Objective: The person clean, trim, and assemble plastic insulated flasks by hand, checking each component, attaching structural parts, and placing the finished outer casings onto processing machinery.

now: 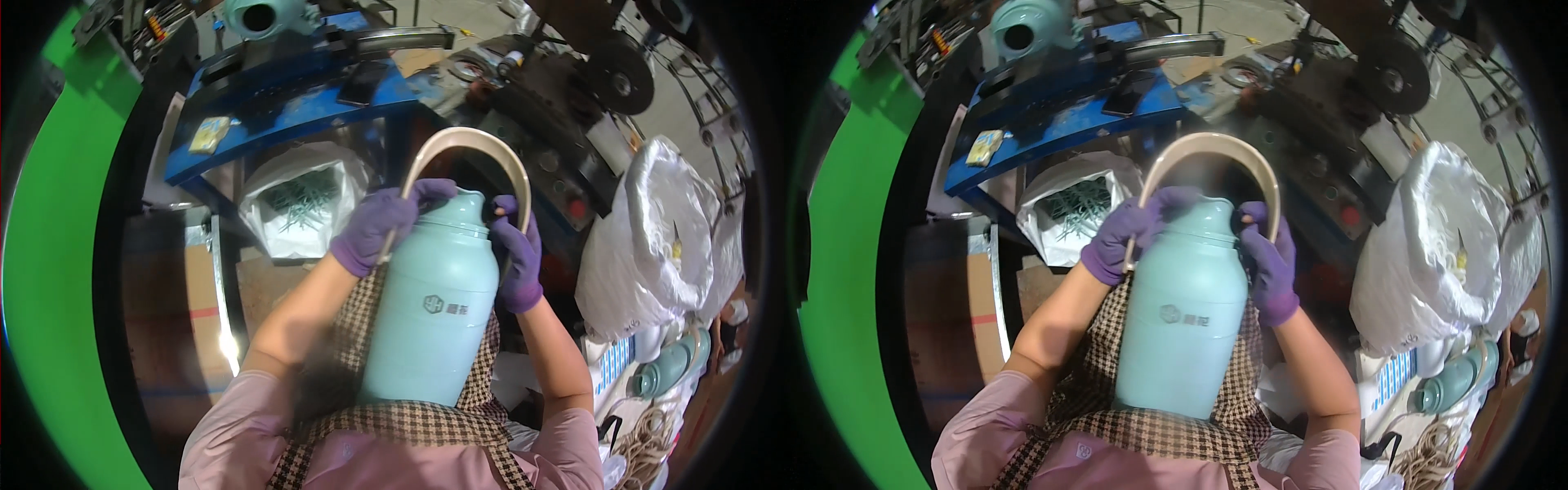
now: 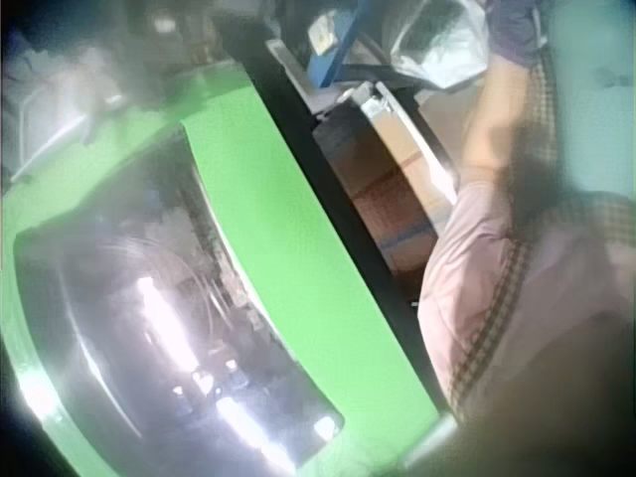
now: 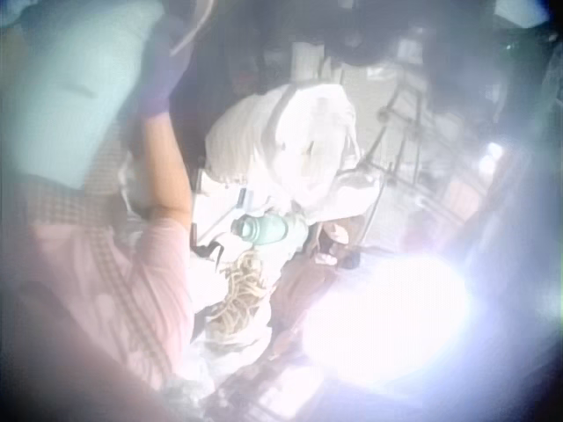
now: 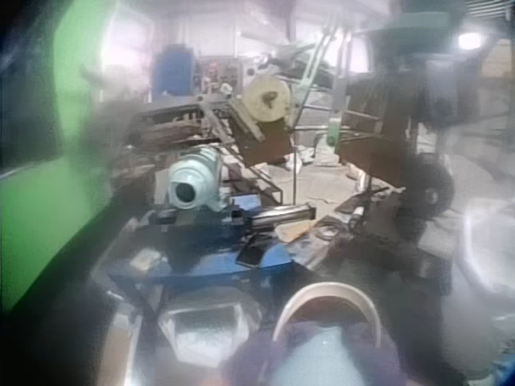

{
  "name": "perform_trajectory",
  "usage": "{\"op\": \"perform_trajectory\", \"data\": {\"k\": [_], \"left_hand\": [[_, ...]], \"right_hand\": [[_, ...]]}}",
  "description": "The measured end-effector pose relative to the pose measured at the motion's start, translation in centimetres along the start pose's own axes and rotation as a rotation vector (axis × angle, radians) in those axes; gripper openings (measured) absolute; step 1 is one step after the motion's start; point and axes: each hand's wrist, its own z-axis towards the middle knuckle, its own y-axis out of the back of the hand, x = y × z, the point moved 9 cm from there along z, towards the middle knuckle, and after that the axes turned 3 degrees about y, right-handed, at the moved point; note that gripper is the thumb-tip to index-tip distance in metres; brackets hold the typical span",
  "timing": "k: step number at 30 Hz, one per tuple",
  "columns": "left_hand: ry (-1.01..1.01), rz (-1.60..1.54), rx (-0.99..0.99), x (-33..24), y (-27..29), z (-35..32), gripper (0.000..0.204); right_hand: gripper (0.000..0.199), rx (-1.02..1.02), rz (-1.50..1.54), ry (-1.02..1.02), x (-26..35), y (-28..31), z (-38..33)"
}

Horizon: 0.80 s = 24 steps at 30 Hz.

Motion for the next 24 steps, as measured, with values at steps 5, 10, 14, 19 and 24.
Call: {"op": "perform_trajectory", "data": {"k": [5,10,14,19,24], "left_hand": [[-0.040,0.253,-0.048,0.2,1.1,-0.8,0.060],[-0.589,0.988,0.126,-4.1,-4.2,-2.5,0.035],[-0.634,0.828,0.035,-4.7,-4.9,-1.7,0.035],[-0.446,1.105,-0.399,-4.1,-2.2,-2.9,0.029],[-0.693,1.031,0.452,-6.0,-11.5,-7.4,0.018]], "right_hand": [[0.048,0.218,0.077,0.113,-0.7,-0.4,-0.5],[0.085,0.449,-0.350,0.564,1.9,-1.7,-1.3],[0.081,0.265,-0.103,0.388,1.5,-0.9,0.1],[0.056,0.341,0.031,0.016,-1.9,-2.7,2.6],[0.045,0.380,-0.091,-0.292,-2.1,-2.8,1.5]]}}
